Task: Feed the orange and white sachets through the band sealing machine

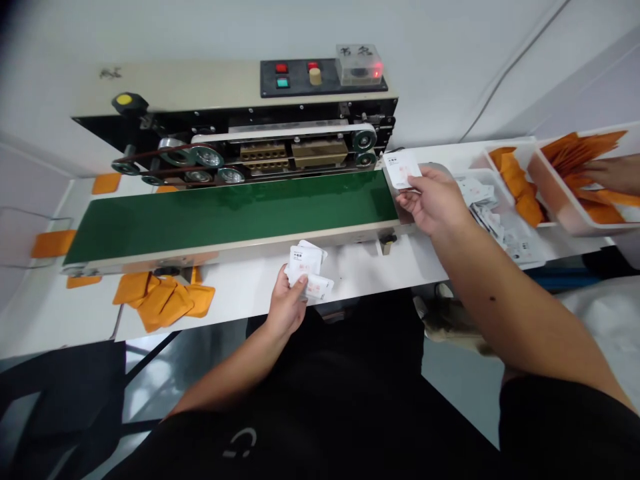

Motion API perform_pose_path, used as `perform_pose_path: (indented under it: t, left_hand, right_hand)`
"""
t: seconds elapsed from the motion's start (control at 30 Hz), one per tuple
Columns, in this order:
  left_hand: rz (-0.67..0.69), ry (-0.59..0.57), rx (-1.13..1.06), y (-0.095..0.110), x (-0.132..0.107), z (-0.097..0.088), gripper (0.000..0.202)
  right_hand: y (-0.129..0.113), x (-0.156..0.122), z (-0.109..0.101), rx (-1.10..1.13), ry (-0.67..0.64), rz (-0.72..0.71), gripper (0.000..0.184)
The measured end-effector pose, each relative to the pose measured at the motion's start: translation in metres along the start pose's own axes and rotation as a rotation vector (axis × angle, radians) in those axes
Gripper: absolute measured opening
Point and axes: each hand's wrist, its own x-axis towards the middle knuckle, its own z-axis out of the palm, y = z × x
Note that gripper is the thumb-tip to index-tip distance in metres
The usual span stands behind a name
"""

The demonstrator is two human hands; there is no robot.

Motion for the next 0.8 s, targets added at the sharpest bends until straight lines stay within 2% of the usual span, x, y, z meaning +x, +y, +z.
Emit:
perform_pose_path:
  t: [0.17,0.4,0.57,0.8]
  left_hand:
    - [-0.005,0.003,0.001,-0.001,0.002,-0.001,0.057]
    - [-0.017,-0.009,0.033,0.0,0.003,-0.003,0.056]
    - [-0.025,-0.014,0.026,-0.001,0.002,-0.004,0.055]
    - [-0.034,-0.014,0.014,-0.001,0.001,-0.005,0.056]
  right_hand:
    - [0.006,0.027,0.007,-0.012,-0.023,0.015,0.02]
    - [0.011,0.038,0.021,-0.013,-0.038,0.023,0.018]
    - [0.012,0.038,0.034,-0.052,-0.043,0.0,0.019]
    - [0.004,0.023,0.054,-0.134,-0.036,0.06,0.018]
